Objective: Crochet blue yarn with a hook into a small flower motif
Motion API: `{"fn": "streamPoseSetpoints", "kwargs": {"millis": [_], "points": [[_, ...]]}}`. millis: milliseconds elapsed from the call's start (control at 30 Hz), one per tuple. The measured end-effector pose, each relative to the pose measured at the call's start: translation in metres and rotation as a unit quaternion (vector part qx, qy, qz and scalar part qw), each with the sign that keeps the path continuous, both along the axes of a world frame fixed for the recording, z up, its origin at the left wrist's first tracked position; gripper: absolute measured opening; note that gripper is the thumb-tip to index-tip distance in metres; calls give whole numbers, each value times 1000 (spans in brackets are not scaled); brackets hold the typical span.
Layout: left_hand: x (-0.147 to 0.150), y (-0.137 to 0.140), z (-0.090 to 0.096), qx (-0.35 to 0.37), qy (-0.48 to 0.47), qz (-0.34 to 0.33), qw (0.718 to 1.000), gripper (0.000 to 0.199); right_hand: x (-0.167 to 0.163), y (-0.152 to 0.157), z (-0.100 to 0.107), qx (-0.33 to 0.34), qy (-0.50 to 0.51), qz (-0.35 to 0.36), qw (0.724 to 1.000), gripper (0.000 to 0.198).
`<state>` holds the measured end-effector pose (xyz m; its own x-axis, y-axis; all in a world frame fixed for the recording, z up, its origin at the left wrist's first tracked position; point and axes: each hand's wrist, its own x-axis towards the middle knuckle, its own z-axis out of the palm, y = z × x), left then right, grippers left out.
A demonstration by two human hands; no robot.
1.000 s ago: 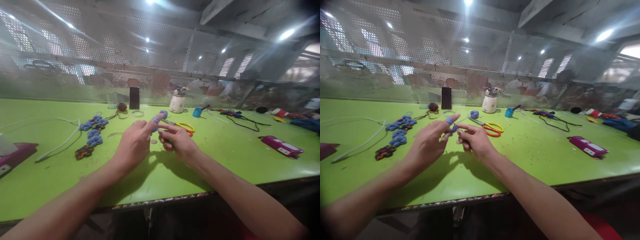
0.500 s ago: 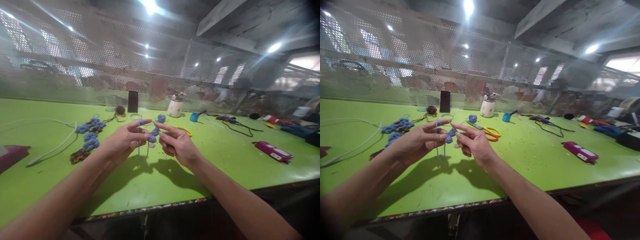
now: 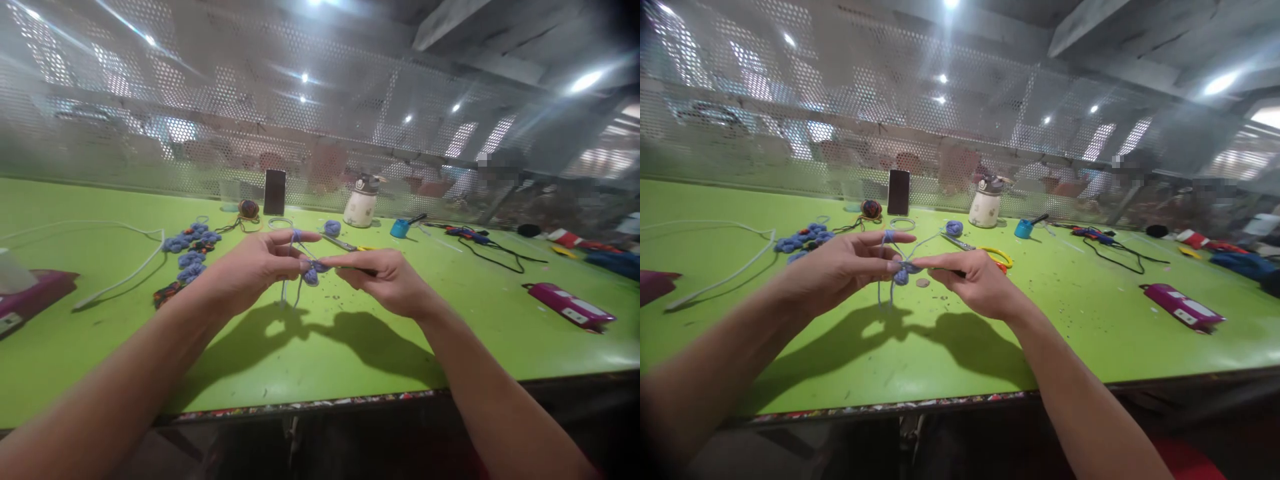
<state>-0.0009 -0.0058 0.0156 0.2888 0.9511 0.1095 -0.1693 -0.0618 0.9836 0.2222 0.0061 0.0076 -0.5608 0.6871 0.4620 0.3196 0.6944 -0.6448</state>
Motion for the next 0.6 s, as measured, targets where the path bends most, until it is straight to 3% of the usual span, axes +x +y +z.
{"fn": "streamPoseSetpoints", "kwargs": {"millis": [133, 367, 600], "points": [[0, 1, -2, 10, 22, -9, 1000, 40, 2, -1, 6, 72, -62, 17, 995, 29], [-1, 6, -8, 26, 43, -16, 999, 33, 4, -2, 8, 112, -104, 16, 988, 31], [9, 4, -8, 57, 89, 68, 992, 15, 1, 0, 2, 148, -160, -28, 976, 37]]}}
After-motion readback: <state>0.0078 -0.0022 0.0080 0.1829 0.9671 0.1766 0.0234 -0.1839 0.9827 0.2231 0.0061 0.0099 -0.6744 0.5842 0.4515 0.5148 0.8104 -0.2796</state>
